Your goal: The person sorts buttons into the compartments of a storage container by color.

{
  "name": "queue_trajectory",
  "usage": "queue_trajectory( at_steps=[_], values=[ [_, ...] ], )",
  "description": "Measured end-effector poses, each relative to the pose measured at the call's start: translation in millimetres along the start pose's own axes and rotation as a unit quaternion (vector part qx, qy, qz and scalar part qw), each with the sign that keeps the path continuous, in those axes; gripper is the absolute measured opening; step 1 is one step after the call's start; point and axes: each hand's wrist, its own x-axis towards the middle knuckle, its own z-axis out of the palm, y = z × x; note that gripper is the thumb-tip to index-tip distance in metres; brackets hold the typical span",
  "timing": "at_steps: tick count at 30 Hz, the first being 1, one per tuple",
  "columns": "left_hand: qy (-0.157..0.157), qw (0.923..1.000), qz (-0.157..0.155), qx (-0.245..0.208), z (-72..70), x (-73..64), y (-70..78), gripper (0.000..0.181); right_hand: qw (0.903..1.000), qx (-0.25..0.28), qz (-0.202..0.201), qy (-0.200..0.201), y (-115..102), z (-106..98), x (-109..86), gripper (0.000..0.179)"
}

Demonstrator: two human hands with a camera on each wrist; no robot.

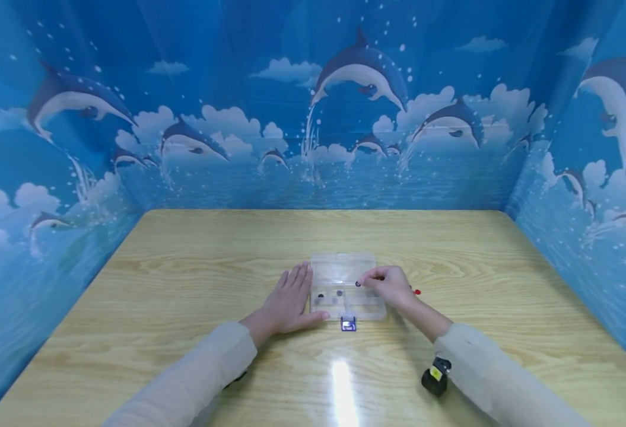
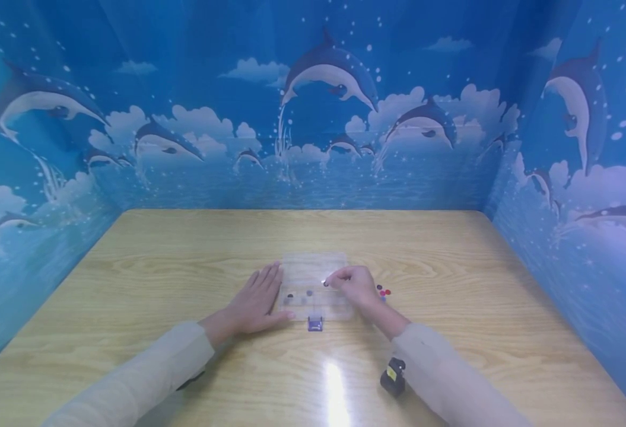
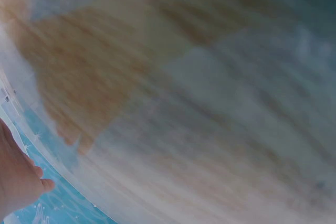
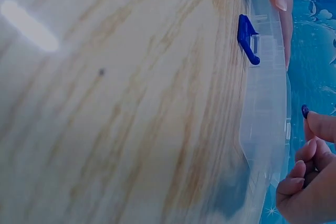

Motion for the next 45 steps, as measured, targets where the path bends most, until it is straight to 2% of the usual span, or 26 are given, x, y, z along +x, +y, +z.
queue_trajectory(
  at_steps=[13,24,30,37,45],
  values=[
    [0.002,1.0,0.002,0.004,1.0,1.1,-0.6,0.096,0.9984,-0.053,-0.005,-0.022,-0.7,5.4,2.8,0.01],
    [0.005,0.9999,0.006,0.009,0.9,0.1,-0.5,0.096,0.9905,-0.124,-0.029,-0.051,-8.1,3.7,0.8,0.012],
    [0.009,0.9999,0.005,0.009,1.1,0.0,-0.2,0.095,0.9891,-0.138,-0.015,-0.049,-9.4,4.6,2.1,0.011],
    [0.005,0.9999,0.003,0.009,2.4,0.6,-0.7,0.096,0.9913,-0.124,0.002,-0.045,-7.0,4.8,2.7,0.01],
    [0.005,0.9999,0.001,0.01,3.0,1.2,-1.1,0.096,0.996,-0.075,-0.037,-0.031,-1.4,-0.7,0.3,0.014]
  ],
)
